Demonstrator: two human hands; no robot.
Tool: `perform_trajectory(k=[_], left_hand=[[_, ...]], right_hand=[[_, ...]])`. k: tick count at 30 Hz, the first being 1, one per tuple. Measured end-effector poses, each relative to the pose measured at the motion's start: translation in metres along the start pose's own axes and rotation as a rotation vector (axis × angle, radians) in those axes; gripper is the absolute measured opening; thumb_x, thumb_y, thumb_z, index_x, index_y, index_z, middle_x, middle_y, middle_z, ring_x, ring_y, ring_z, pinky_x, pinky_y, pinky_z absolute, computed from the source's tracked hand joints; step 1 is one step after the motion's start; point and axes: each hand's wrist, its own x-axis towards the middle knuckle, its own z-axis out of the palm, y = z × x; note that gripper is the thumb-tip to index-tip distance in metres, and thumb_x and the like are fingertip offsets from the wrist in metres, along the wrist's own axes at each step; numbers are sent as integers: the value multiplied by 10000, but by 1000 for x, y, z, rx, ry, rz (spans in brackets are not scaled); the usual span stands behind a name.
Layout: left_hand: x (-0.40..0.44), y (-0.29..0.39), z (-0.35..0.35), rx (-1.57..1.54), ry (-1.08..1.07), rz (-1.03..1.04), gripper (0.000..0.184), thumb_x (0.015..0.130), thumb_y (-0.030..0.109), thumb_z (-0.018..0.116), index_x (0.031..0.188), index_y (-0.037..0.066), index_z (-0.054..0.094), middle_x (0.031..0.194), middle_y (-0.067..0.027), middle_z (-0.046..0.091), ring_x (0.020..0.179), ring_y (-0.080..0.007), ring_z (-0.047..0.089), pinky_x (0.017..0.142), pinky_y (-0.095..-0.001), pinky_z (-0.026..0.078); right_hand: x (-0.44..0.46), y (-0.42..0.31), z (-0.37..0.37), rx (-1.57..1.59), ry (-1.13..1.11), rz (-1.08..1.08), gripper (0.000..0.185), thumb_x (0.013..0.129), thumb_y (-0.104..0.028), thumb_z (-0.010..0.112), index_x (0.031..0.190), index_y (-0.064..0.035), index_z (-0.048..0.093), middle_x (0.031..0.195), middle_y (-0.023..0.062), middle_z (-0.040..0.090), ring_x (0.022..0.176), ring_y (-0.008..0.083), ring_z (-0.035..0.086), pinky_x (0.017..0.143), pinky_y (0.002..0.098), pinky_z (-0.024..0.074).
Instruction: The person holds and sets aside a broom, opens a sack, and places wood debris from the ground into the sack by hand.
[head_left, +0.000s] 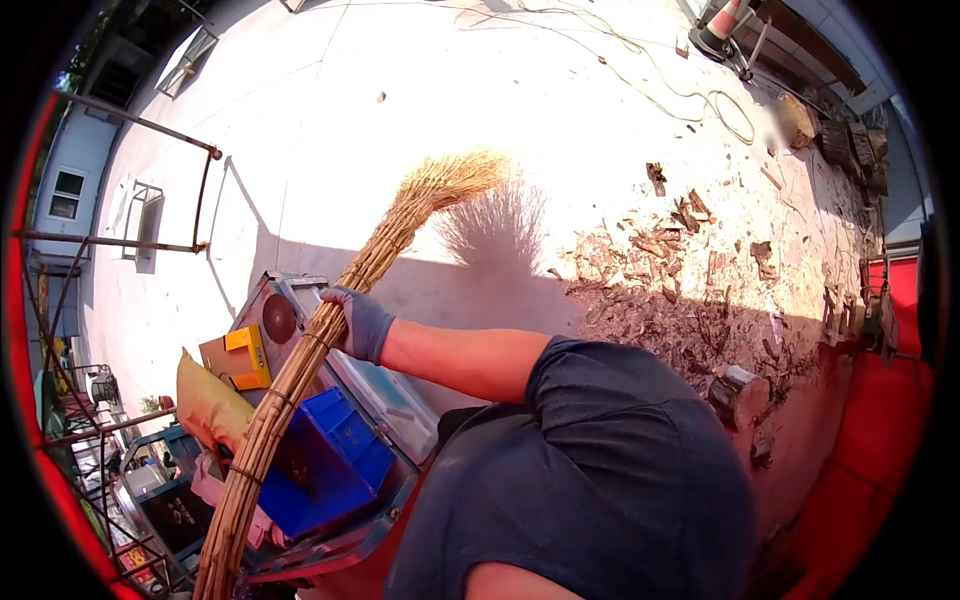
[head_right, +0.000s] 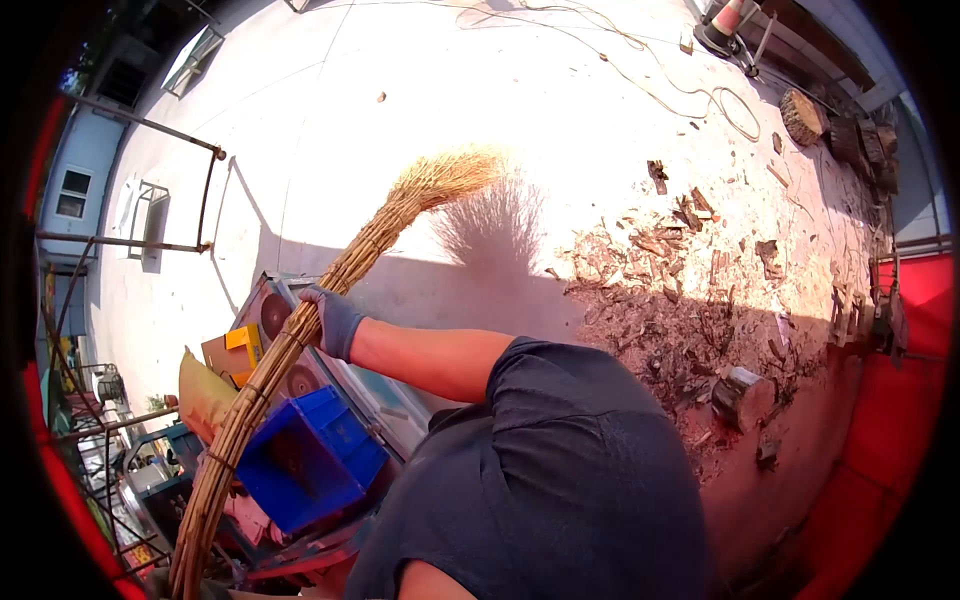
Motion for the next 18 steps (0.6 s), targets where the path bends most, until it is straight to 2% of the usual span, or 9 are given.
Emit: perform_trajectory(k=[2, 3, 4, 5, 7, 8, 12, 15, 18], left_hand=[[8, 72, -7, -640, -398, -338, 299, 799, 57, 613, 1069, -59, 558, 894, -178, 594, 792, -313, 586, 679, -390, 488], [12, 107, -7, -1216, -596, -670, 229, 845, 110, 508, 961, -60, 609, 854, -134, 596, 799, -267, 580, 716, -356, 482], [23, 141, -1, -1334, -624, -562, 229, 816, 91, 497, 944, -63, 609, 844, -138, 597, 798, -263, 572, 724, -354, 475], [31, 171, 8, -1448, -652, -448, 231, 788, 72, 487, 928, -65, 609, 835, -142, 598, 797, -260, 564, 733, -351, 467], [26, 219, 28, -1572, -606, -492, 209, 744, 88, 496, 865, -40, 610, 758, -138, 572, 718, -256, 531, 644, -352, 450], [27, 231, 45, -1591, -607, -496, 209, 744, 88, 496, 865, -40, 610, 758, -138, 572, 718, -256, 531, 644, -352, 450], [11, 263, 122, -1924, -723, -614, 221, 689, 45, 507, 859, -48, 613, 773, -136, 590, 721, -246, 556, 647, -304, 460], [-8, 282, 190, -2038, -712, -612, 212, 701, 1, 504, 870, -53, 618, 800, -142, 598, 735, -230, 573, 659, -290, 472], [-44, 293, 255, -2075, -746, -769, 186, 754, -22, 510, 893, -49, 630, 816, -137, 601, 763, -215, 582, 684, -303, 487]], right_hand=[[74, -54, -17, -13, 44, -268, 75, 894, -175, 518, 891, -103, 540, 691, 99, 511, 597, 268, 559, 605, 443, 513], [92, -87, -29, -132, 76, -363, 54, 893, -157, 520, 891, -105, 536, 708, 87, 490, 622, 260, 559, 600, 444, 509], [113, -123, -51, -174, 125, -357, 84, 874, -156, 546, 936, -99, 544, 721, 131, 569, 632, 283, 592, 629, 460, 534], [113, -149, -61, -216, 261, -355, 64, 883, -136, 540, 934, -98, 544, 749, 102, 524, 669, 280, 586, 627, 475, 537], [107, -185, -95, -276, 378, -395, 118, 875, -176, 569, 948, -86, 547, 739, 142, 586, 638, 285, 606, 633, 468, 547], [106, -200, -123, -248, 410, -333, 136, 885, -175, 557, 978, -77, 540, 787, 137, 593, 736, 289, 621, 674, 497, 551], [59, -176, -231, -260, 337, -562, 122, 891, -233, 549, 914, -113, 546, 800, 71, 615, 761, 227, 627, 705, 404, 554], [52, -170, -225, 93, 516, -518, 144, 889, -261, 533, 876, -118, 543, 788, 49, 628, 740, 213, 632, 676, 374, 549], [74, -162, -180, 153, 617, -595, 152, 884, -272, 517, 882, -124, 554, 813, 60, 649, 740, 228, 643, 667, 361, 547]])
